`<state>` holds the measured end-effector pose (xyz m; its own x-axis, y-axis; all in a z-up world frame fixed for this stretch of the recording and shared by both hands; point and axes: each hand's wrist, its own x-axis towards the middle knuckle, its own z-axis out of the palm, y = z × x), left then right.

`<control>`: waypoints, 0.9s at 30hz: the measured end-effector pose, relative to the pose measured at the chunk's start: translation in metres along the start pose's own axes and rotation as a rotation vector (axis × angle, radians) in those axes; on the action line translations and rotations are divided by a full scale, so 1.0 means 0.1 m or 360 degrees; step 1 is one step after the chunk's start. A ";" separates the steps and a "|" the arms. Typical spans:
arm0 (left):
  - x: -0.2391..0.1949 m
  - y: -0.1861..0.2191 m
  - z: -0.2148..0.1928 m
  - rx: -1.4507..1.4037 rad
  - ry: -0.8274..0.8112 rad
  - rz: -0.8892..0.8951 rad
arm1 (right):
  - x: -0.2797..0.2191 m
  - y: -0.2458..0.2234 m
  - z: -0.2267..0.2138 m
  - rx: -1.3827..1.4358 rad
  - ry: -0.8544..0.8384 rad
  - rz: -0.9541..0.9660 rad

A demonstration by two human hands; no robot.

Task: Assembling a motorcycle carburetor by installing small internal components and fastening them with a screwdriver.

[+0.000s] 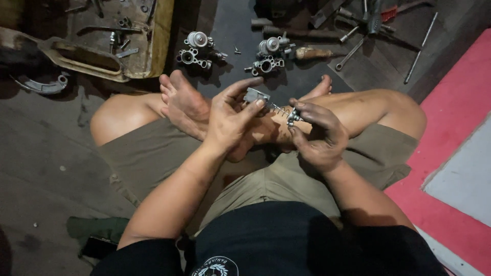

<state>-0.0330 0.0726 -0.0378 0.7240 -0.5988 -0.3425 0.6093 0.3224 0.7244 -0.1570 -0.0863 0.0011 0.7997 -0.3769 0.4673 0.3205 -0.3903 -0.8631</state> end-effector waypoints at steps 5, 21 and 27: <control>-0.09 0.10 0.06 0.0029 0.0007 0.0087 | -0.01 0.04 -0.01 -0.0095 -0.0047 -0.0068; -0.16 0.15 0.05 0.0373 0.0035 0.0171 | -0.02 0.04 -0.04 -0.0173 -0.0088 0.0069; -0.18 0.23 0.07 0.0455 0.0001 0.0224 | 0.02 0.00 0.00 -0.0301 -0.0100 -0.0010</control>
<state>-0.0345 0.0858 -0.0112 0.7949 -0.5626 -0.2271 0.3877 0.1831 0.9034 -0.1555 -0.0870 0.0018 0.8301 -0.3230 0.4545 0.2292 -0.5454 -0.8062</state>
